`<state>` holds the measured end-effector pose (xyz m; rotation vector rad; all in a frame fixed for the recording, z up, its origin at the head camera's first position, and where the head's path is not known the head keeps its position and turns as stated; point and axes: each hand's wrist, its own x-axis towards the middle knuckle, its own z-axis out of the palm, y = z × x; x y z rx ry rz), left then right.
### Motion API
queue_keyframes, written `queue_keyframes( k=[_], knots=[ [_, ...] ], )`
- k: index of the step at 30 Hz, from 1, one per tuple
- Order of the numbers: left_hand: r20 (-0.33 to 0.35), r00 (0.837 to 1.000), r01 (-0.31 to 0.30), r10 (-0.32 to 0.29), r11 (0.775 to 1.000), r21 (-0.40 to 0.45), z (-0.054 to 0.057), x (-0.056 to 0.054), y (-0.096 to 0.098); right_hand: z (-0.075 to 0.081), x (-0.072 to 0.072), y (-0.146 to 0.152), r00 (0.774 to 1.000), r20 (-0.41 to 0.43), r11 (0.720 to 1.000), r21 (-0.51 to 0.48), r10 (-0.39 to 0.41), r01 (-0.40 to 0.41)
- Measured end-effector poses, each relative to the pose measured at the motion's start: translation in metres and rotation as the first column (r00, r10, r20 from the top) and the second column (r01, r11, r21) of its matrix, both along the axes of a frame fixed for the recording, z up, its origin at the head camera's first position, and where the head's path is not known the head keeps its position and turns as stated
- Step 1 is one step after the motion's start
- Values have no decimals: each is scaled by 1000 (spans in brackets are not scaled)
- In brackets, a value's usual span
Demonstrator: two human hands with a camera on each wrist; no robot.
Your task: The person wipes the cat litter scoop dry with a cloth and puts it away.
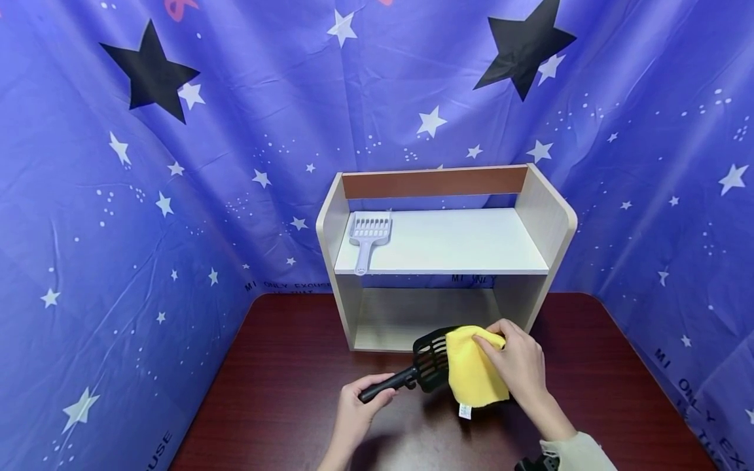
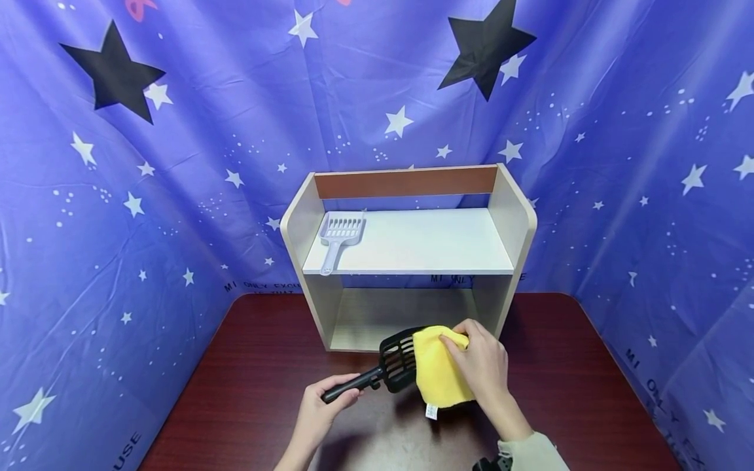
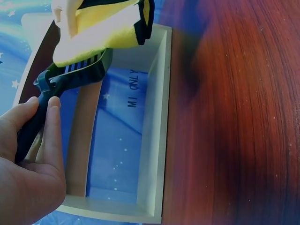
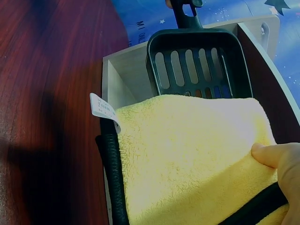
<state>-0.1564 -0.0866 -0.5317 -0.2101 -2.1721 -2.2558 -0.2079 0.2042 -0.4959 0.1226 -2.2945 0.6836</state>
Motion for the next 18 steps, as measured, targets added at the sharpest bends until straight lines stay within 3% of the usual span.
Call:
queue_keyframes(
  k=[9,18],
  knots=[
    [14,1000,-27,26,997,69,-1,0,-2,2,2,3,997,-42,998,-2,67,-67],
    [-19,999,-49,50,997,52,-3,-3,0,6,4,2,986,-81,990,24,143,-142]
  ],
)
